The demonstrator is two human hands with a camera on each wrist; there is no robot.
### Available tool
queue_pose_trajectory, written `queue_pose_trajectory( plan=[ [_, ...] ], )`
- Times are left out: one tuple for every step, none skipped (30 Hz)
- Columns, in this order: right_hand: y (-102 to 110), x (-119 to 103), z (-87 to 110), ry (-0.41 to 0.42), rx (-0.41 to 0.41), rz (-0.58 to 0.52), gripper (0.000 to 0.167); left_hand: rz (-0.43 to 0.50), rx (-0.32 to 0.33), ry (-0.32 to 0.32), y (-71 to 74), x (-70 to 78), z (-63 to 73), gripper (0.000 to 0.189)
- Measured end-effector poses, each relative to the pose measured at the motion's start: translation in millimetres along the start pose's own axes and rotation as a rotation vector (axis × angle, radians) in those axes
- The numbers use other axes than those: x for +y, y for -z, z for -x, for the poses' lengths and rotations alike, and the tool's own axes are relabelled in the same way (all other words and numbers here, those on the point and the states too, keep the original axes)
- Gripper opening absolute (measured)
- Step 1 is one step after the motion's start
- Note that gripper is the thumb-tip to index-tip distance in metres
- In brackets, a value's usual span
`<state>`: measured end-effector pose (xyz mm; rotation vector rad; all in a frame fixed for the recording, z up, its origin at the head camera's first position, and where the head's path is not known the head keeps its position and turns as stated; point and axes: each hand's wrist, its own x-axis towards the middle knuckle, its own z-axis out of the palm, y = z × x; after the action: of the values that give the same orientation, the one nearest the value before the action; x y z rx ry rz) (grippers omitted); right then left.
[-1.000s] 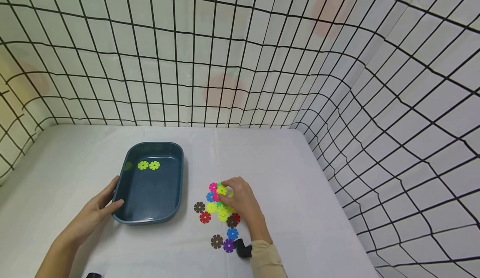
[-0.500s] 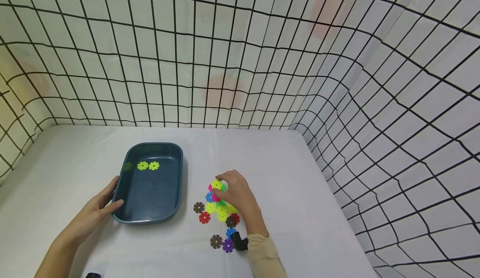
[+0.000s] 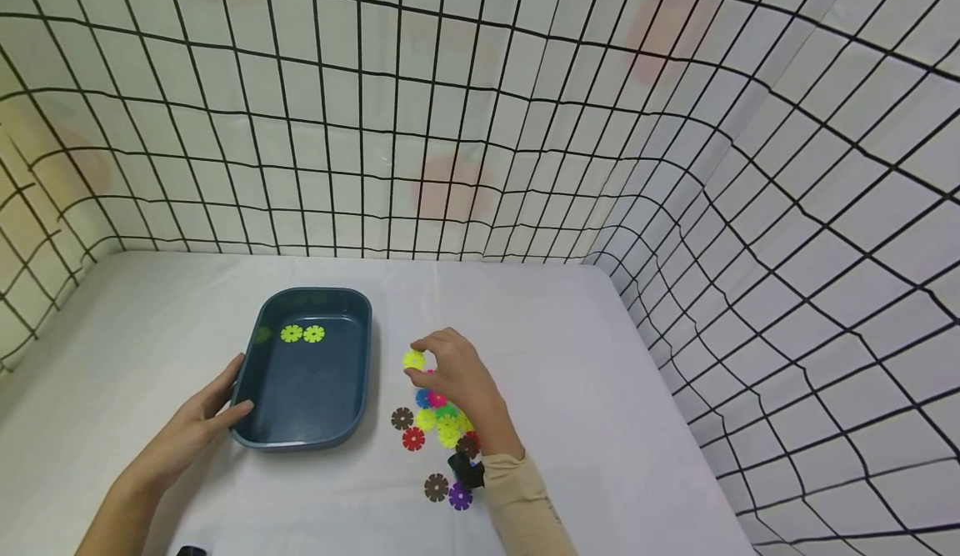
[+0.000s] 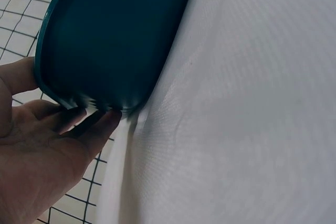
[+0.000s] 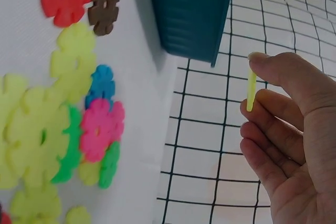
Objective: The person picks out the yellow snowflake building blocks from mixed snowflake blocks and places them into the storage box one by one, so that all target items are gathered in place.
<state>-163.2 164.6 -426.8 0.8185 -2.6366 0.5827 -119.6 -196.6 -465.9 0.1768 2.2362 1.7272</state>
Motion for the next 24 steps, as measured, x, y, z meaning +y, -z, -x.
queue_pose_trajectory(
  plan=[
    [0, -1, -2.0, 0.004, 0.001, 0.003, 0.034, -0.002, 0.001, -0.001, 0.1, 0.2, 0.0, 0.084],
    [0, -3, -4.4, 0.010, 0.004, 0.004, 0.034, -0.002, 0.002, -0.001, 0.4, 0.3, 0.2, 0.084],
    [0, -5, -7.0, 0.020, 0.008, 0.004, 0.034, -0.003, 0.003, -0.002, 0.6, 0.5, 0.3, 0.084],
    [0, -7, -9.9, 0.029, 0.011, 0.006, 0.034, -0.001, 0.003, -0.006, 0.8, 0.3, 0.3, 0.084],
    [0, -9, -13.0, 0.039, 0.015, 0.006, 0.034, 0.000, 0.003, -0.008, 0.8, 0.2, 0.3, 0.084],
    [0, -11, -16.2, 0.052, 0.017, 0.006, 0.034, 0.001, 0.003, -0.008, 0.7, 0.0, 0.2, 0.084],
    [0, -13, -19.5, 0.062, 0.017, 0.003, 0.034, 0.003, 0.003, -0.008, 0.5, -0.1, 0.0, 0.084],
    [1, -15, -22.7, 0.076, 0.015, 0.001, 0.033, 0.004, 0.003, -0.006, 0.1, -0.3, -0.3, 0.084],
    [1, -17, -25.9, 0.086, 0.014, -0.003, 0.033, 0.003, 0.003, -0.005, -0.4, -0.6, -0.5, 0.085],
    [1, -19, -29.6, 0.096, 0.009, -0.007, 0.033, 0.005, 0.004, -0.005, -0.6, -0.8, -0.8, 0.084],
    [1, -22, -33.3, 0.105, 0.004, -0.011, 0.033, 0.002, 0.006, -0.002, -0.7, -0.9, -1.0, 0.084],
    [1, -25, -36.8, 0.113, -0.003, -0.018, 0.033, 0.000, 0.007, -0.001, -0.9, -1.0, -1.3, 0.084],
    [1, -28, -40.1, 0.118, -0.009, -0.020, 0.032, -0.003, 0.009, -0.002, -1.0, -1.2, -1.5, 0.084],
    [1, -30, -43.0, 0.121, -0.015, -0.025, 0.032, -0.004, 0.009, -0.004, -1.0, -1.4, -1.5, 0.084],
    [1, -33, -45.5, 0.120, -0.022, -0.027, 0.032, -0.001, 0.007, -0.006, -1.1, -1.7, -1.5, 0.084],
    [1, -35, -47.6, 0.119, -0.029, -0.030, 0.032, 0.000, 0.005, -0.008, -1.1, -1.8, -1.5, 0.084],
    [1, -37, -49.8, 0.120, -0.037, -0.030, 0.032, 0.002, 0.002, -0.009, -1.1, -2.1, -1.7, 0.084],
    [1, -39, -51.8, 0.121, -0.042, -0.029, 0.032, 0.005, 0.000, -0.009, -1.1, -2.3, -1.8, 0.084],
    [0, -40, -53.5, 0.123, -0.045, -0.028, 0.032, 0.007, -0.001, -0.010, -1.1, -2.4, -1.8, 0.084],
    [0, -41, -55.0, 0.127, -0.048, -0.029, 0.032, 0.008, -0.002, -0.008, -0.9, -2.4, -1.7, 0.084],
    [-1, -42, -56.6, 0.134, -0.048, -0.029, 0.033, 0.008, -0.001, -0.005, -0.6, -2.4, -1.7, 0.084],
    [-2, -42, -58.2, 0.141, -0.046, -0.033, 0.033, 0.007, 0.001, -0.004, -0.3, -2.3, -1.6, 0.084],
    [-2, -43, -59.3, 0.149, -0.043, -0.035, 0.033, 0.008, 0.002, -0.003, -0.4, -2.8, -1.7, 0.084],
    [-3, -43, -60.6, 0.157, -0.039, -0.037, 0.033, 0.008, 0.004, -0.002, -0.4, -3.1, -1.8, 0.084]
  ],
)
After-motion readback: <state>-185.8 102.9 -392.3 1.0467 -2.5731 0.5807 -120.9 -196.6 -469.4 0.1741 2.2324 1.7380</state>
